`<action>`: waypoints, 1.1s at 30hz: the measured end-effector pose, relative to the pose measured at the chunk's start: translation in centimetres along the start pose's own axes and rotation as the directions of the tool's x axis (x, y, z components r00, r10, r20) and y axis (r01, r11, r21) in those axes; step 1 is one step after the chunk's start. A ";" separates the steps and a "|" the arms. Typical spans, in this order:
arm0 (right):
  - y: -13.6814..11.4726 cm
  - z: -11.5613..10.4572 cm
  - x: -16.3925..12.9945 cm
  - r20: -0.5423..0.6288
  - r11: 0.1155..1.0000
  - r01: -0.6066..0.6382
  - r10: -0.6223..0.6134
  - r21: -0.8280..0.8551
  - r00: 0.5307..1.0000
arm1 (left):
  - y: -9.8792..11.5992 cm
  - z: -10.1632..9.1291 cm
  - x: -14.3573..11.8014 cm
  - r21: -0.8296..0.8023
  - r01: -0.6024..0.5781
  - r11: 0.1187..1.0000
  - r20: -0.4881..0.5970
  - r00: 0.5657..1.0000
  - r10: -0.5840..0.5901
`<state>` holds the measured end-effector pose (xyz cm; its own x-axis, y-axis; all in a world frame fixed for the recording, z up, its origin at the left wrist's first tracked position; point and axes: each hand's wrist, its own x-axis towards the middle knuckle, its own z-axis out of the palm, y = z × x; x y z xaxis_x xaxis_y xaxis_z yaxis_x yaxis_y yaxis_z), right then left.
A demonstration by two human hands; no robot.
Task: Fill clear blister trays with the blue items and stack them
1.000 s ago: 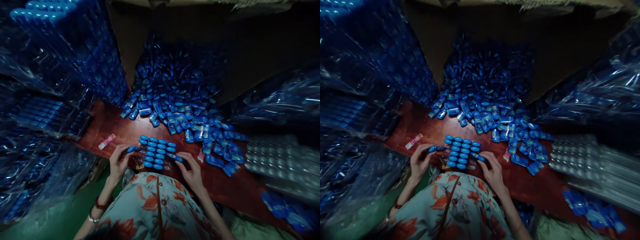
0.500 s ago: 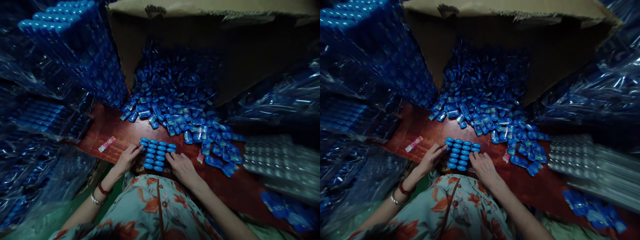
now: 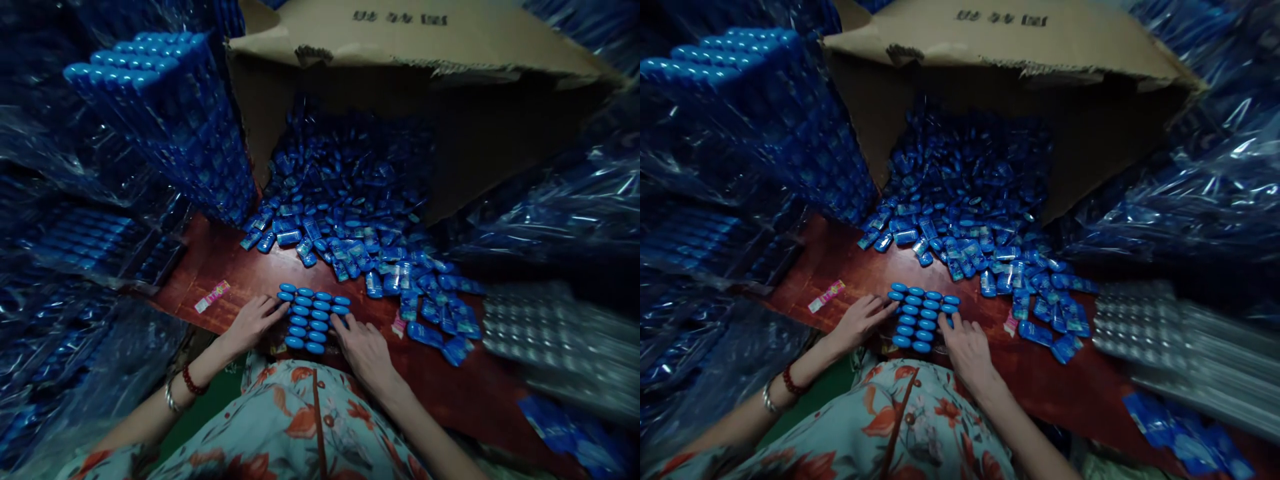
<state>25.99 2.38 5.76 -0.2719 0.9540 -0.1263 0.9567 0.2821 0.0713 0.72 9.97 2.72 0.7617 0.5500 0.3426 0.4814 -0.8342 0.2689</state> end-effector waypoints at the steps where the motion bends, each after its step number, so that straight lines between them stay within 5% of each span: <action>1: 0.1 0.0 -0.3 -0.055 1.000 0.006 -0.006 -0.004 0.998 | 0.1 0.0 -0.1 0.025 0.009 1.000 -0.054 0.998 -0.008; 6: 1.8 -0.5 1.1 -0.313 0.991 -0.047 0.085 0.129 0.946 | -1.4 0.8 3.2 -0.139 0.289 0.947 -0.271 0.909 -0.318; 8: 3.1 -0.9 3.9 -0.331 0.958 -0.121 0.206 0.261 0.921 | -3.0 1.5 6.6 -0.224 0.406 0.886 -0.213 0.867 -0.451; 11: 5.4 -1.2 9.5 -0.266 0.874 -0.229 0.365 0.429 0.892 | -5.7 2.6 12.2 -0.122 0.494 0.861 0.017 0.868 -0.496; 14: 7.1 -1.4 14.1 -0.096 0.857 -0.262 0.336 0.444 0.937 | -7.1 3.3 16.2 -0.002 0.500 0.866 0.230 0.843 -0.486; 17: 7.4 -1.3 15.6 0.042 0.870 -0.231 0.237 0.435 0.971 | -7.6 3.3 17.4 -0.010 0.465 0.885 0.284 0.850 -0.444; 21: 6.9 0.1 12.8 -0.067 0.813 -0.098 0.166 0.574 0.984 | -8.2 2.7 14.7 -0.145 0.419 0.896 0.242 0.893 -0.379; 24: 7.1 1.5 8.1 -0.141 0.630 -0.110 0.335 0.769 0.931 | -8.4 2.0 9.6 -0.359 0.469 0.807 0.070 0.876 -0.478; 27: 7.6 2.6 2.8 -0.121 0.412 -0.173 0.596 0.895 0.794 | -7.3 1.0 3.4 -0.520 0.575 0.631 -0.074 0.706 -0.704; 29: 7.3 2.9 -0.5 -0.015 0.236 -0.199 0.678 0.951 0.735 | -5.5 0.4 -0.3 -0.605 0.603 0.519 -0.158 0.548 -0.821; 31: 6.1 3.2 -2.8 0.120 0.069 -0.215 0.647 0.974 0.753 | -3.0 0.1 -2.9 -0.666 0.607 0.433 -0.174 0.438 -0.882; 33: 4.3 3.6 -4.1 0.153 0.034 -0.206 0.557 0.978 0.816 | -0.1 0.2 -4.1 -0.688 0.601 0.408 -0.167 0.416 -0.894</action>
<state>31.56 -0.74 2.98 0.3272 0.9202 -0.2147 0.1896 -0.2866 -0.9391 -2.31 7.77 1.10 -0.1859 0.9812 0.0519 0.3557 0.0179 0.9344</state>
